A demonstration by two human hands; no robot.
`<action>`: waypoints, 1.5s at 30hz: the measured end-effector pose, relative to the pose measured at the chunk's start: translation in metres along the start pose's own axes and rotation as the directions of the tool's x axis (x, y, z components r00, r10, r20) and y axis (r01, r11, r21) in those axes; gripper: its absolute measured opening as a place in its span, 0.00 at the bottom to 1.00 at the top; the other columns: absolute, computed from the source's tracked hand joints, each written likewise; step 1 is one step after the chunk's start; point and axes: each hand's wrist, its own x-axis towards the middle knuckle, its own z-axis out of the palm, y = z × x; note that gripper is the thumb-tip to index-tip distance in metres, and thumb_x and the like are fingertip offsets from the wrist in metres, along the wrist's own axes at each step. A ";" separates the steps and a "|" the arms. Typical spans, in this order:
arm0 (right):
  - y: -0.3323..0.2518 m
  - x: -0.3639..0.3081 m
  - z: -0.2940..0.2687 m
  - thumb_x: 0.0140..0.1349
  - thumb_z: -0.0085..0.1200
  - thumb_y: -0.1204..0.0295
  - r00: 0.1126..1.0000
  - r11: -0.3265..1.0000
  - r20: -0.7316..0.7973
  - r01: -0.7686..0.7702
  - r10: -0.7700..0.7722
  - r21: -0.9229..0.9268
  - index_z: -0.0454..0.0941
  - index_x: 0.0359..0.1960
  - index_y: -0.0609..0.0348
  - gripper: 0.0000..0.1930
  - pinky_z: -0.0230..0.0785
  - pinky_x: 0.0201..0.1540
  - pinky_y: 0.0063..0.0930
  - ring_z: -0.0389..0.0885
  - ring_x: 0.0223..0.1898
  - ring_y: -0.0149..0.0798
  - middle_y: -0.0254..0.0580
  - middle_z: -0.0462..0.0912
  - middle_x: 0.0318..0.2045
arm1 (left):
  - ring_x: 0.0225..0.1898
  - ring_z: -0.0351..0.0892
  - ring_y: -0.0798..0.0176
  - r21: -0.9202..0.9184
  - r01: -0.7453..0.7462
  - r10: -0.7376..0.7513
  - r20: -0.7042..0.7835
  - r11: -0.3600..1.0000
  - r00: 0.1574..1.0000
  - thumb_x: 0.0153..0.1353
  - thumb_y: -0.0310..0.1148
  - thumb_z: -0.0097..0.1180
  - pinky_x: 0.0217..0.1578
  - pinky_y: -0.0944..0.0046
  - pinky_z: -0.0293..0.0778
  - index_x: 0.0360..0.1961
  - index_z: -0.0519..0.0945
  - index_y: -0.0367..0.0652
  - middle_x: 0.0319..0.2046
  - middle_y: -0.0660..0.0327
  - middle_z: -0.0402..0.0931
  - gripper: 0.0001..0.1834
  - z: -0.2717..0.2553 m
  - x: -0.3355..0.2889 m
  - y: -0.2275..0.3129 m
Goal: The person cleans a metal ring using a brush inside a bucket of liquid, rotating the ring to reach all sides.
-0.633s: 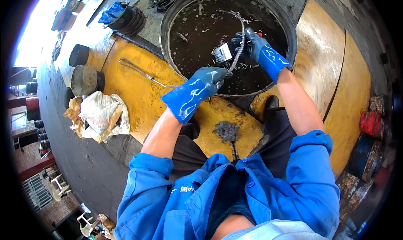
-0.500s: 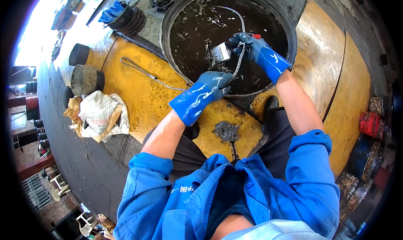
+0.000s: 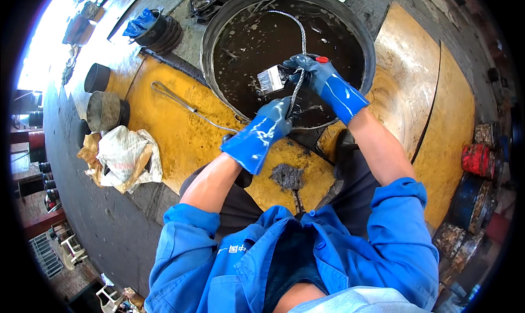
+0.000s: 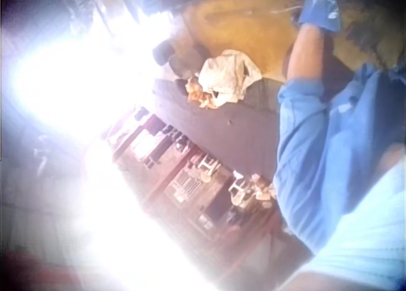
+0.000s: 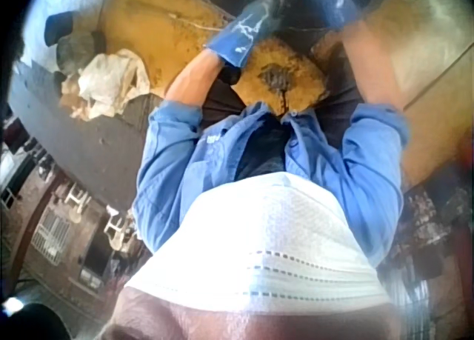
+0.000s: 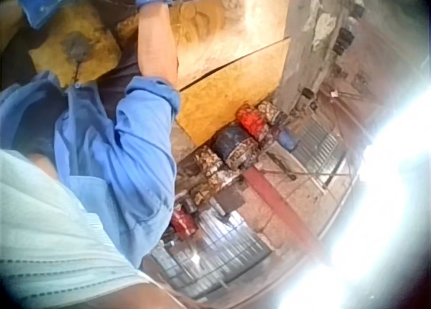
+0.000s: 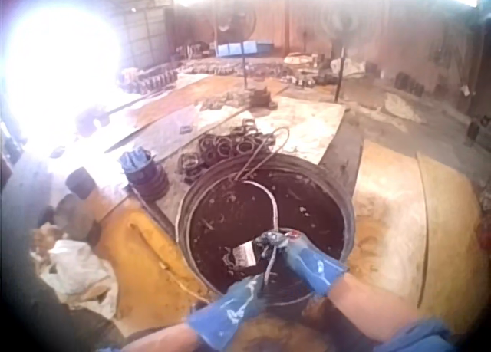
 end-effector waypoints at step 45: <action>0.034 -0.014 -0.015 0.72 0.52 0.60 0.985 0.963 -0.164 -0.092 0.051 -0.254 0.81 0.50 0.57 0.15 0.80 0.43 0.31 0.84 0.36 0.31 0.39 0.86 0.44 | 0.49 0.84 0.53 0.713 0.154 -0.176 -0.044 0.684 0.983 0.65 0.32 0.49 0.47 0.52 0.80 0.46 0.83 0.49 0.45 0.56 0.85 0.13 -0.040 0.025 -0.054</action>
